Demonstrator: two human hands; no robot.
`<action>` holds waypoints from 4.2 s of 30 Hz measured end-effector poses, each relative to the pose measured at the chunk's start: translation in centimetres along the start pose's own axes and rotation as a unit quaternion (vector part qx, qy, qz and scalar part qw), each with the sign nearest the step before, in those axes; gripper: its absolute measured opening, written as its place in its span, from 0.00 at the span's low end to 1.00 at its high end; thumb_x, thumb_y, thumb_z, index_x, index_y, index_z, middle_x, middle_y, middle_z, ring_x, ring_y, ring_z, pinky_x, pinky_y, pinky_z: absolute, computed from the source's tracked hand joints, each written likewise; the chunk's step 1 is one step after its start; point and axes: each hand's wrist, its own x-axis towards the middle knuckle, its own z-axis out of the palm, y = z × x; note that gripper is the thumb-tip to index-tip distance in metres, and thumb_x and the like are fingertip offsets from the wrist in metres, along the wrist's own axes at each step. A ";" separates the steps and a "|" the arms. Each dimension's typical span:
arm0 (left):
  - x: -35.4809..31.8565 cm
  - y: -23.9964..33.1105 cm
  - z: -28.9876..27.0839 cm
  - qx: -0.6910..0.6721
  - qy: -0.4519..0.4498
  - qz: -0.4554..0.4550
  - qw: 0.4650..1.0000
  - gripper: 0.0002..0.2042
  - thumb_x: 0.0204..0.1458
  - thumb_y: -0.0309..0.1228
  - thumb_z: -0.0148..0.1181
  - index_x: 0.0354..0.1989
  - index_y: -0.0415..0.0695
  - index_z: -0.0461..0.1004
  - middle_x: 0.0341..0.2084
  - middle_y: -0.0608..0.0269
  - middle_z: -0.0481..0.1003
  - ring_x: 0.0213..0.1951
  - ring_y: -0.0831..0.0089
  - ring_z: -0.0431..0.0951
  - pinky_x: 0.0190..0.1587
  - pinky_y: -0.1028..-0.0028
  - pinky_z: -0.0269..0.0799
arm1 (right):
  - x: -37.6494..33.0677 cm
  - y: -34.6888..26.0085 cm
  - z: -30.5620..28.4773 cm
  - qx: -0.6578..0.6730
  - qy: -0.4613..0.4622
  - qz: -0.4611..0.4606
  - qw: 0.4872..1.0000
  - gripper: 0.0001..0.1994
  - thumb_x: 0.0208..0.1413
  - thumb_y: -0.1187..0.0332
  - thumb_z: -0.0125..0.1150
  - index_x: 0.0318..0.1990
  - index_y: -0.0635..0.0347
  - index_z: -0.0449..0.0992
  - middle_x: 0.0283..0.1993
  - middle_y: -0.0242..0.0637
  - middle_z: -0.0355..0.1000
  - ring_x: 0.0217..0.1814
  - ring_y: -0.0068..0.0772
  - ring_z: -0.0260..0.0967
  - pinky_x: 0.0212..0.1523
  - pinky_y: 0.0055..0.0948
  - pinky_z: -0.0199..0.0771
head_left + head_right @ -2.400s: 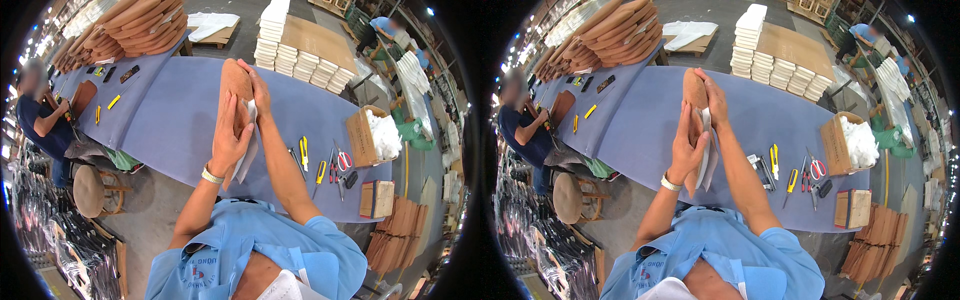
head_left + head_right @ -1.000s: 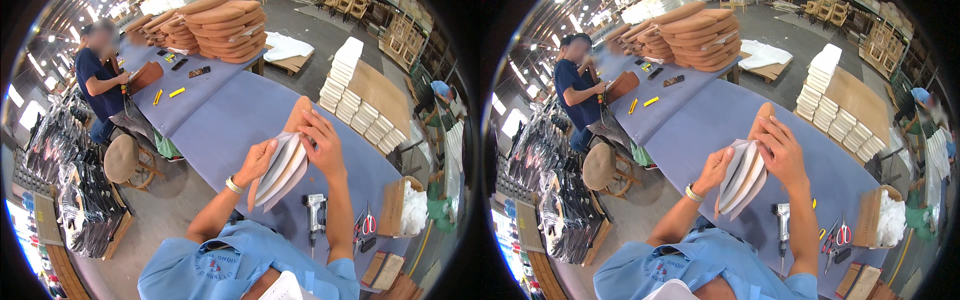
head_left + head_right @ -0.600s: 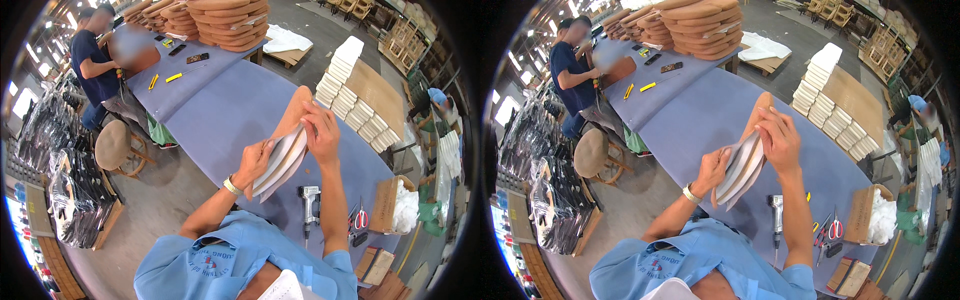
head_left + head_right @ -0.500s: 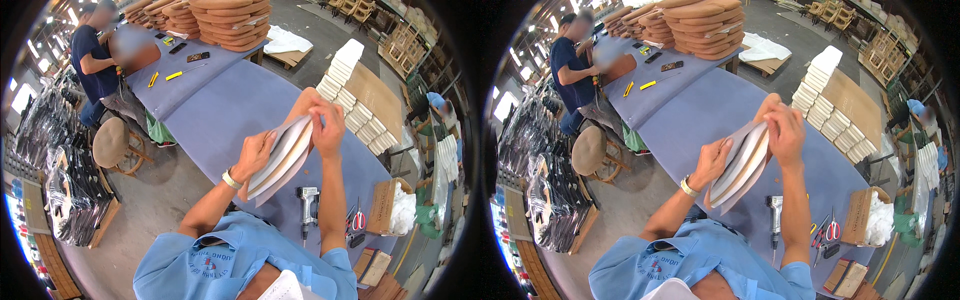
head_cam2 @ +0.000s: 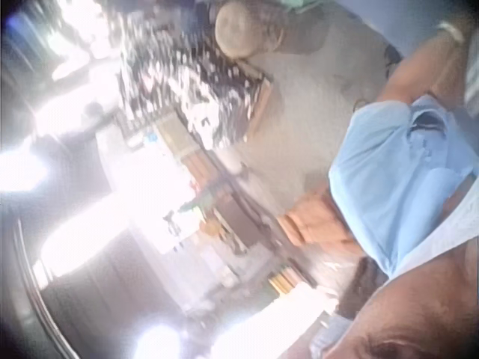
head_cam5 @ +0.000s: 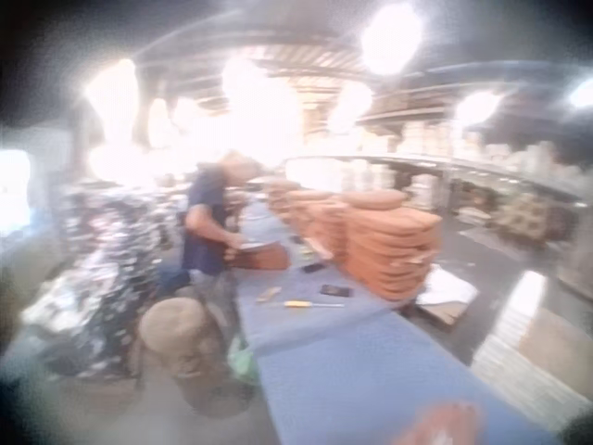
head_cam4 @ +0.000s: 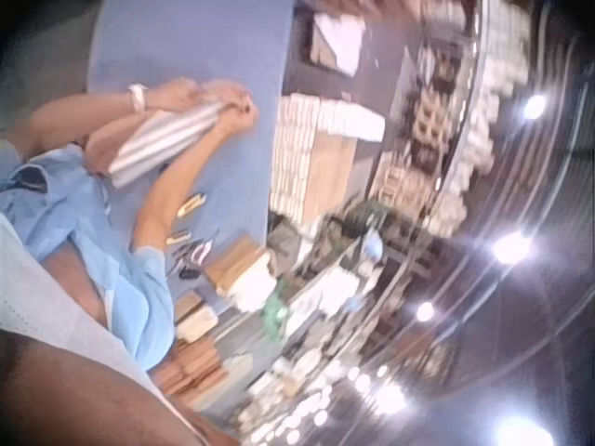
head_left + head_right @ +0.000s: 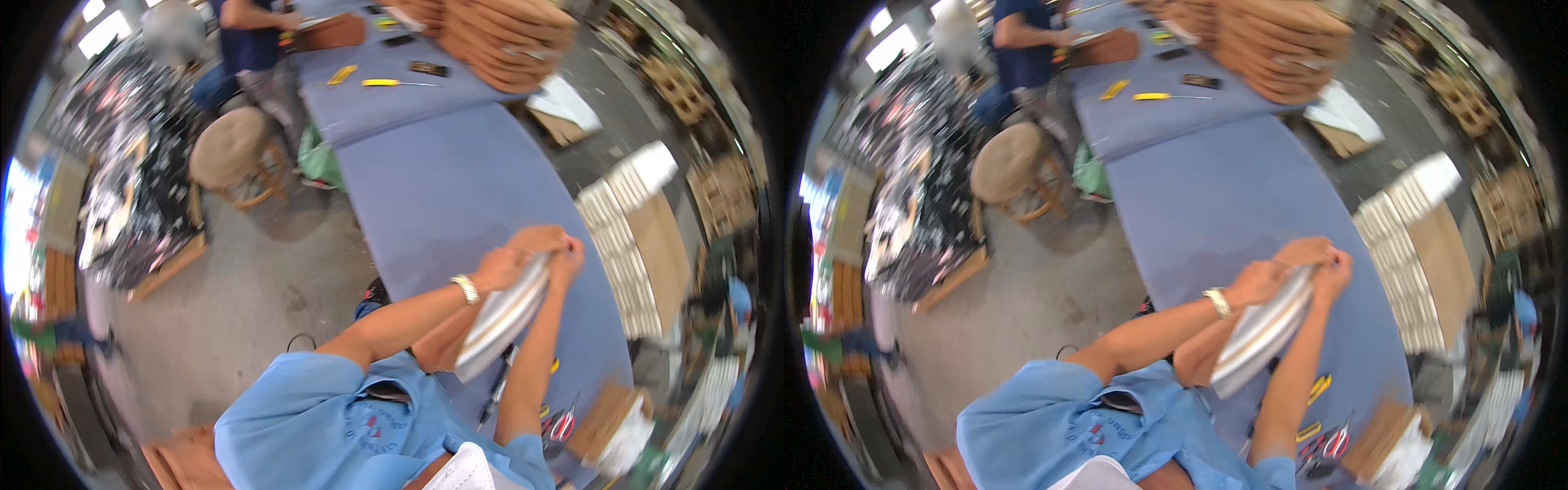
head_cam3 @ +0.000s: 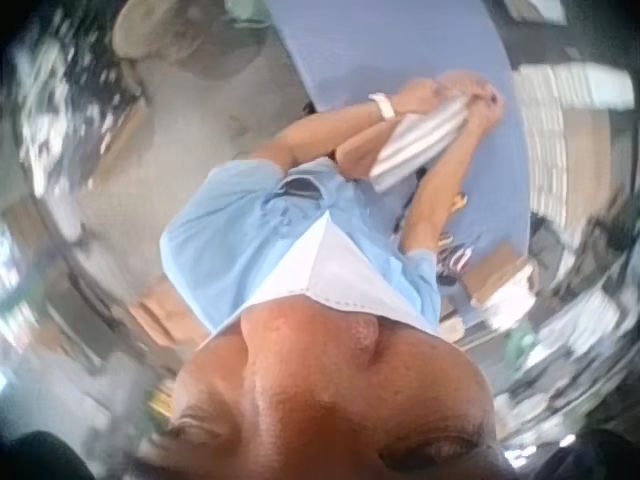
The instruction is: The person assembles cushion covers by folding fabric over foam inserts, trimming excess with a utility knife, and securing edges with a staple gun. They repeatedly handle multiple cushion units, flip them, and stack finished pieces on a nearby pile.
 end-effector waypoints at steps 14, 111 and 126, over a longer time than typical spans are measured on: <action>2.3 -4.3 -3.9 -0.050 0.114 -0.093 0.988 0.27 0.70 0.52 0.39 0.55 0.46 0.80 0.45 0.42 0.81 0.48 0.46 0.81 0.53 0.50 0.73 | 5.6 -1.1 10.9 -0.072 -0.226 -0.088 0.967 0.10 0.64 0.66 0.62 0.40 0.67 0.79 0.39 0.43 0.77 0.40 0.40 0.73 0.44 0.39 0.74; 5.5 2.3 0.6 0.176 -0.051 0.020 0.983 0.41 0.60 0.36 0.54 0.78 0.42 0.40 0.71 0.37 0.58 0.49 0.32 0.78 0.48 0.46 0.78 | 1.5 -2.5 5.0 0.114 -0.032 0.164 0.979 0.17 0.62 0.64 0.66 0.55 0.61 0.82 0.57 0.42 0.80 0.58 0.36 0.77 0.60 0.35 0.75; 1.0 3.6 -0.7 0.192 -0.058 0.169 0.965 0.21 0.61 0.25 0.48 0.62 0.38 0.71 0.27 0.38 0.79 0.33 0.36 0.80 0.40 0.44 0.74 | -1.5 -3.8 -1.8 0.275 0.003 0.171 0.946 0.10 0.59 0.75 0.63 0.48 0.65 0.80 0.61 0.42 0.77 0.62 0.34 0.73 0.64 0.32 0.70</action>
